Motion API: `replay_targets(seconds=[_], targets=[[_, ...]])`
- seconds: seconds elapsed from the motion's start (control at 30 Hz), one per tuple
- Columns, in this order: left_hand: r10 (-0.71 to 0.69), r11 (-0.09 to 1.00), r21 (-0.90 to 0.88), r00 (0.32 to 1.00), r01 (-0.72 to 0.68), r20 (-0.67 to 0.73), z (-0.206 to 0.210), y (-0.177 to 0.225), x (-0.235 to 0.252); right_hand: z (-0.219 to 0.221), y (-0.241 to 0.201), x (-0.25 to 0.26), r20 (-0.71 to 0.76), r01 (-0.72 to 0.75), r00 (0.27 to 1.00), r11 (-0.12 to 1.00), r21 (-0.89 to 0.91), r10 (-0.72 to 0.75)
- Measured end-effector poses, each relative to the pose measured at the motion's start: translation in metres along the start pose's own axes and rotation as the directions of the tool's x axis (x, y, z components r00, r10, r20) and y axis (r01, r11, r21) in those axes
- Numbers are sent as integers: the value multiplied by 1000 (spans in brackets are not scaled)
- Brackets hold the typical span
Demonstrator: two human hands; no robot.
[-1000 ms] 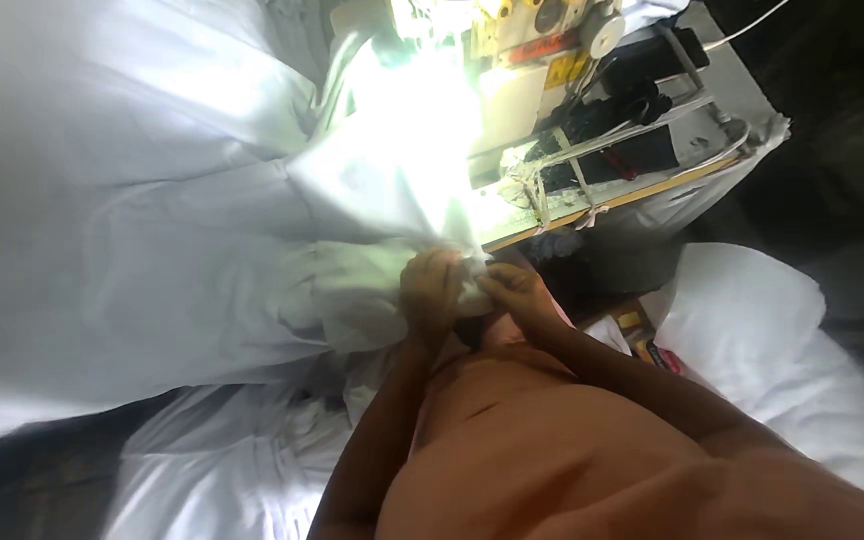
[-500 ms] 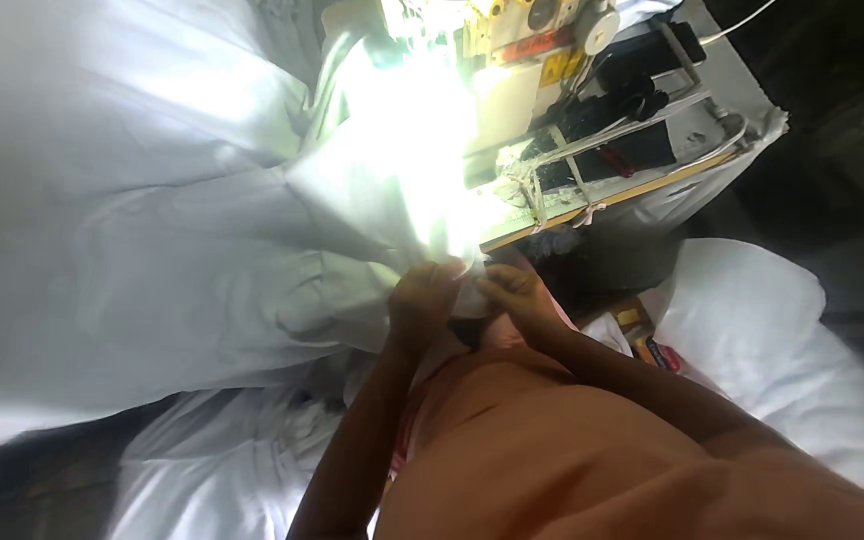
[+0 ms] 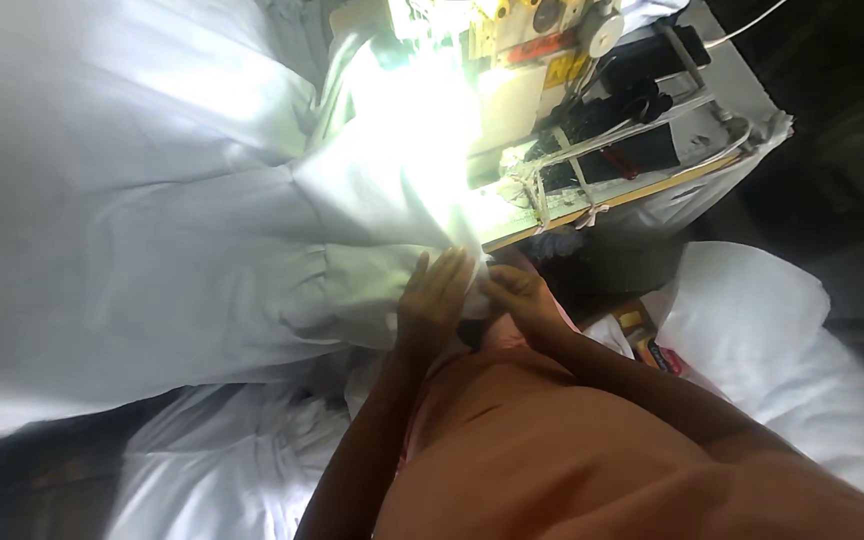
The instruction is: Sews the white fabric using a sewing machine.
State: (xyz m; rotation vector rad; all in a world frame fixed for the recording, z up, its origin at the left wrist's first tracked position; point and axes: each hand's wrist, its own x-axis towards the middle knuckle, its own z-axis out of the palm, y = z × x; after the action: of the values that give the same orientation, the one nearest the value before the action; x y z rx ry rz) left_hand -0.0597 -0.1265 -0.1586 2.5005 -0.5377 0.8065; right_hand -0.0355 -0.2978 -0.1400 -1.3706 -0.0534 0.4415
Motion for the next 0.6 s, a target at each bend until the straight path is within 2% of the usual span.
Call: replay_targets(seconds=[0.13,0.6], targets=[[45,984,173,999,-48,20,4,1,-5,0,0,0,-10,1,1000,1000,4,-1],[-46,986,159,999,48,-20,7,19,-9,2,-4,-4,-23,-14,1000,1000,3,14]])
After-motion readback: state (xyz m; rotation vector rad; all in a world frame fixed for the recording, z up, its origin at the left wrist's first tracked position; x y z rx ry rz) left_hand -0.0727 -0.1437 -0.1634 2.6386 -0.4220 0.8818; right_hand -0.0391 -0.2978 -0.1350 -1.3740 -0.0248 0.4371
